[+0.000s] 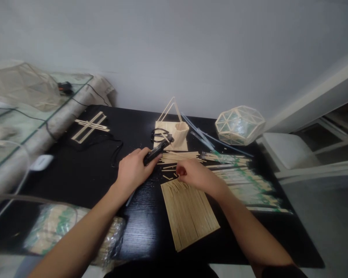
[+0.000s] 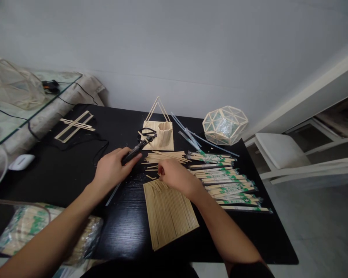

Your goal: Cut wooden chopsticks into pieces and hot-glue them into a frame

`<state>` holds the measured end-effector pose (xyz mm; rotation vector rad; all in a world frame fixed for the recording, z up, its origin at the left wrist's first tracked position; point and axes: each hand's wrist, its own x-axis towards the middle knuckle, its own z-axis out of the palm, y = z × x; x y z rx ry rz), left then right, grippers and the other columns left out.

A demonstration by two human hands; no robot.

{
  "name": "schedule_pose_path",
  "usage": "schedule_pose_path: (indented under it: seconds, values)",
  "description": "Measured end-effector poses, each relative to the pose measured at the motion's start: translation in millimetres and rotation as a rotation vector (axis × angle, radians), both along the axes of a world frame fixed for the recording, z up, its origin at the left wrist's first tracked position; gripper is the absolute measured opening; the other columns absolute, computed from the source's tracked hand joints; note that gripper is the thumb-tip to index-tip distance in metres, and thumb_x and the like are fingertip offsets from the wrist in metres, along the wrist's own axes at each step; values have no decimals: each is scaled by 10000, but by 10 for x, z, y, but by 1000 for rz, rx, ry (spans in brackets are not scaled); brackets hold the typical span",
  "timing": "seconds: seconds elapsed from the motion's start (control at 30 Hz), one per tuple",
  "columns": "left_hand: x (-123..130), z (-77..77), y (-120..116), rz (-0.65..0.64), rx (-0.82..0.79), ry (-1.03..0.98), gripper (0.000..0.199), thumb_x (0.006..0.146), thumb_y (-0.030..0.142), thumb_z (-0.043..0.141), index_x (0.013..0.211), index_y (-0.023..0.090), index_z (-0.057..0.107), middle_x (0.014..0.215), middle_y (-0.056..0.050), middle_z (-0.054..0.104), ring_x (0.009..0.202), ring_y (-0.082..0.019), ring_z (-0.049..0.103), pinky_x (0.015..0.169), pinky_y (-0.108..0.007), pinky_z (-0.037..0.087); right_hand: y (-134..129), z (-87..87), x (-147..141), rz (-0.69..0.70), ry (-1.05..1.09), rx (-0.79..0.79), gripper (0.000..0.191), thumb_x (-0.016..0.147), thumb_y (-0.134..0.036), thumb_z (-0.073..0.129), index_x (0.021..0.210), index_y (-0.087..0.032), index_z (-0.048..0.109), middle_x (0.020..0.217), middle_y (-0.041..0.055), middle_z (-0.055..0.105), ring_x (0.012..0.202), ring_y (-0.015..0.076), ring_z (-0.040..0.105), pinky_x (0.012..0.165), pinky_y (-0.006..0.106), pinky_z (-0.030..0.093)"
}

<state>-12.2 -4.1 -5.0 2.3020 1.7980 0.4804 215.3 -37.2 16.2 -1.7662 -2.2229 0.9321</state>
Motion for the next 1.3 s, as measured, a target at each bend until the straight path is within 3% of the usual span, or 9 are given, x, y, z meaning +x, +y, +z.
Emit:
schedule_pose_path:
  seconds: [0.17, 0.27, 0.37, 0.47, 0.53, 0.67, 0.87, 1.07, 1.3]
  values:
    - [14, 12, -28, -69, -73, -66, 507, 1017, 643, 449, 833, 210, 639, 790, -54, 651, 737, -237, 627, 634, -308, 297, -43, -57, -119, 47, -109, -111, 208, 816, -7, 638, 843, -147, 788, 840, 102, 795, 807, 222, 739, 708, 284, 462]
    - [9, 32, -27, -89, -117, -98, 556, 1016, 651, 397, 709, 213, 547, 702, -52, 616, 674, -224, 582, 626, -311, 275, -34, -49, -113, 37, -100, -118, 142, 813, -53, 692, 820, -157, 789, 837, 102, 801, 823, 247, 755, 704, 296, 474]
    - [11, 56, -24, -92, -159, -116, 584, 1010, 672, 367, 671, 218, 509, 654, -49, 595, 638, -219, 558, 620, -312, 266, 2, 8, -43, -73, 49, -20, 22, 846, -188, 791, 857, -170, 784, 854, 90, 802, 820, 244, 759, 714, 309, 517]
    - [15, 59, -22, -98, -183, -98, 600, 1018, 675, 333, 691, 217, 540, 650, -55, 606, 630, -226, 566, 625, -317, 276, 35, 86, 15, -226, 311, 143, 177, 881, -279, 812, 1016, -172, 771, 927, 92, 808, 841, 223, 767, 755, 324, 581]
    - [18, 49, -21, -102, -189, -76, 600, 1029, 665, 314, 744, 214, 588, 675, -65, 639, 656, -242, 598, 634, -318, 291, 45, 109, 16, -241, 438, 214, 192, 903, -293, 789, 1051, -175, 758, 958, 93, 811, 874, 219, 773, 775, 327, 606]
    - [21, 41, -19, -119, -198, -56, 585, 1042, 636, 295, 815, 212, 626, 703, -74, 672, 703, -265, 646, 637, -316, 312, 42, 60, -46, -240, 505, 320, 97, 958, -256, 685, 976, -188, 753, 893, 62, 804, 821, 198, 766, 773, 326, 599]
    - [12, 61, -16, -146, -173, -143, 546, 1038, 620, 330, 761, 219, 576, 657, -47, 643, 651, -240, 628, 624, -309, 330, 10, -17, -122, -302, 439, 420, 205, 1006, -322, 615, 910, -193, 742, 767, 37, 753, 669, 169, 681, 688, 314, 533]
    - [-2, 51, -23, -141, -146, -230, 528, 1019, 617, 376, 747, 210, 574, 633, -31, 610, 594, -203, 581, 622, -306, 331, -8, -19, -151, -238, 388, 519, 325, 1047, -293, 533, 760, -205, 659, 699, 25, 704, 638, 159, 647, 696, 299, 483]
    - [-18, 38, -30, -181, -42, -236, 503, 1022, 578, 413, 730, 200, 573, 705, -46, 630, 675, -205, 591, 664, -311, 355, -25, 60, -126, -201, 489, 427, 369, 1053, -299, 508, 703, -209, 581, 644, -6, 631, 590, 129, 593, 654, 276, 461]
